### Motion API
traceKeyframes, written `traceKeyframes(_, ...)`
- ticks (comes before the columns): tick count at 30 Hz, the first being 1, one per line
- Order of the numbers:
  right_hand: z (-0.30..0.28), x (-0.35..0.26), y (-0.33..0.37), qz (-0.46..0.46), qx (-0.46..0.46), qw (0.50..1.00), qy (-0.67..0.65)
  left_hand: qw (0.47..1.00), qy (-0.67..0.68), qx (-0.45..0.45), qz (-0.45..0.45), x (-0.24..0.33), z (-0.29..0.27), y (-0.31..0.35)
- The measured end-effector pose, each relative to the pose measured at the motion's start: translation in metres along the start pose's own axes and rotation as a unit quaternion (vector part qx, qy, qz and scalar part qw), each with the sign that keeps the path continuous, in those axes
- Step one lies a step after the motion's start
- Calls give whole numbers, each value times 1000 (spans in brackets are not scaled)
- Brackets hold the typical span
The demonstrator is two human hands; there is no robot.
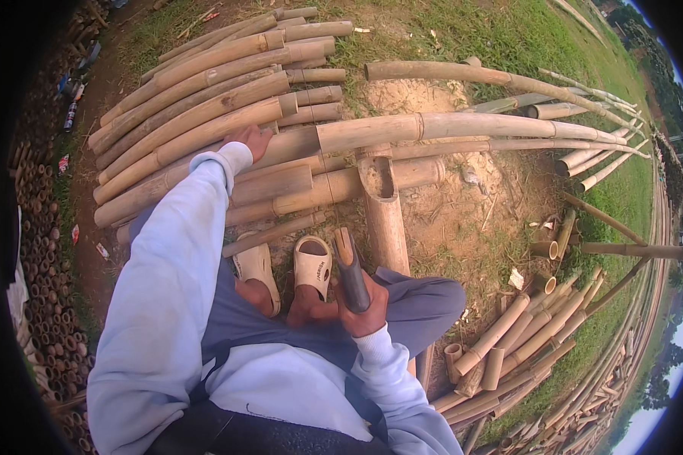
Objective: The person sits on the ground and uses a hand saw to cut bamboo poles into shorter sections. They repeatedly position the saw, cut through the bamboo, and separate the cut pieces.
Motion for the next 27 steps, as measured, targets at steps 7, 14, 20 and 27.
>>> traceKeyframes(7, -37, -33, 82, -25, -1, 991, 133, 1000, 2, 6, 10, -3, 3, 0)
traceKeyframes(14, 34, 7, -118, -80, 17, 997, 11, 999, 8, 4, 36, 17, -3, 5)
traceKeyframes(20, 26, 9, -51, -58, 49, 997, 6, 999, 6, 11, 42, 9, -4, 5)
traceKeyframes(27, -34, -31, 85, -26, 5, 992, 124, 1000, 8, 22, 20, -9, 6, 9)
Point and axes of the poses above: each hand's wrist, its own y-axis away from the middle knuckle, its own z-axis out of the palm, x = y × z, the point moved 5 cm from there along -y, towards the middle knuckle, and after that the axes turned 2 degrees about x, right-handed, at the moved point
